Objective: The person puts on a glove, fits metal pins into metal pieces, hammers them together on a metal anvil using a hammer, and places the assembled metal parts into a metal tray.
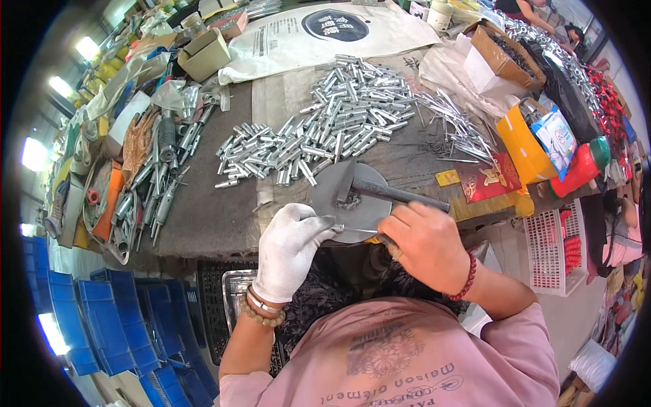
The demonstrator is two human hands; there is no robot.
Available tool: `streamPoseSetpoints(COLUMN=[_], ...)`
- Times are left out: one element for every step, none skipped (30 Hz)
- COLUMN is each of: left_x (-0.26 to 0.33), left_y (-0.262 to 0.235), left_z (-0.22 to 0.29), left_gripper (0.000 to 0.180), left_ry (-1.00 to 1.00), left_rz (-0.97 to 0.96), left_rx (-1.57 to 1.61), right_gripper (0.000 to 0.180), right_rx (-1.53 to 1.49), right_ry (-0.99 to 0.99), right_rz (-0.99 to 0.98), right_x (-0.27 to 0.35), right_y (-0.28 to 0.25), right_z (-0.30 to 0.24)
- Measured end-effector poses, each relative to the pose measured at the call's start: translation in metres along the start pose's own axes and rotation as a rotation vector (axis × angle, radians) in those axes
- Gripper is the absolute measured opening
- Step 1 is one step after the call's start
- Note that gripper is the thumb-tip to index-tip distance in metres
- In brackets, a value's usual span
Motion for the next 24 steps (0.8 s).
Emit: streamPoseSetpoints(left_x=[0.001,0.002,0.002,0.005,0.012,0.02,0.027,0.035,0.044,0.048,0.047,0.041,0.04,0.041,0.041,0.04,0.04,0.046,0.052,0.056,0.063,0.067,0.071,0.081], left_y=[0.001,0.002,0.003,0.006,0.008,0.009,0.013,0.017,0.021,0.024,0.023,0.018,0.017,0.018,0.018,0.019,0.019,0.018,0.016,0.014,0.009,0.005,-0.002,-0.008], left_z=[0.0,0.0,0.0,0.004,0.009,0.014,0.019,0.02,0.022,0.025,0.031,0.039,0.043,0.042,0.043,0.044,0.045,0.041,0.038,0.035,0.033,0.03,0.025,0.017], left_gripper=[0.023,0.03,0.036,0.036,0.041,0.047,0.047,0.051,0.055,0.058,0.058,0.06,0.063,0.068,0.068,0.07,0.072,0.072,0.072,0.069,0.066,0.061,0.059,0.059], left_ry=[-0.003,0.005,0.015,0.013,-0.1,-0.211,-0.213,-0.368,-0.53,-0.644,-0.652,-0.774,-0.895,-0.893,-0.899,-0.888,-0.877,-0.864,-0.884,-0.852,-0.827,-0.84,-0.836,-0.888], left_rz=[0.0,0.042,0.086,0.086,0.17,0.253,0.251,0.194,0.139,0.088,0.09,0.056,0.021,-0.006,-0.001,0.013,0.028,0.061,0.088,0.128,0.183,0.248,0.275,0.338], left_rx=[-0.001,-0.01,-0.019,-0.02,-0.03,-0.04,-0.04,0.139,0.316,0.457,0.455,0.574,0.695,0.743,0.741,0.796,0.852,0.799,0.784,0.846,0.903,0.882,0.846,0.833], right_gripper=[0.034,0.029,0.024,0.026,0.026,0.028,0.031,0.034,0.034,0.034,0.035,0.035,0.036,0.037,0.037,0.038,0.038,0.038,0.039,0.04,0.047,0.05,0.053,0.056], right_rx=[-0.002,-0.092,-0.18,-0.332,-0.335,-0.498,-0.662,-0.75,-0.754,-0.796,-0.837,-0.84,-0.864,-0.887,-0.889,-0.842,-0.796,-0.808,-0.8,-0.795,-0.778,-0.809,-0.837,-0.877], right_ry=[-0.001,0.087,0.175,0.204,0.204,0.303,0.405,0.491,0.489,0.499,0.509,0.509,0.527,0.545,0.543,0.516,0.489,0.469,0.419,0.368,0.373,0.38,0.389,0.363], right_rz=[-0.002,-0.025,-0.046,-0.077,-0.079,-0.169,-0.261,-0.306,-0.315,-0.313,-0.311,-0.318,-0.315,-0.311,-0.318,-0.295,-0.271,-0.295,-0.282,-0.271,-0.301,-0.279,-0.252,-0.176], right_x=[0.003,0.004,0.006,0.009,0.009,0.01,0.011,0.01,0.012,0.014,0.017,0.019,0.02,0.022,0.022,0.022,0.021,0.02,0.018,0.015,0.012,0.011,0.009,0.009], right_y=[0.002,0.003,0.004,0.008,0.01,0.013,0.017,0.018,0.021,0.024,0.026,0.029,0.031,0.033,0.036,0.038,0.039,0.043,0.045,0.046,0.044,0.04,0.036,0.034], right_z=[-0.006,-0.01,-0.011,-0.009,-0.009,-0.008,-0.007,-0.008,-0.009,-0.011,-0.013,-0.015,-0.018,-0.02,-0.022,-0.025,-0.027,-0.031,-0.033,-0.035,-0.038,-0.036,-0.031,-0.024])
Point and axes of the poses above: each hand's wrist, its own x-axis away from the middle knuckle, its own y-axis out of the palm, z = x × y, the point moved 2 cm from there along -x, towards the middle knuckle, and after that the axes turned 8 degrees about -x, right-handed, at the moved point
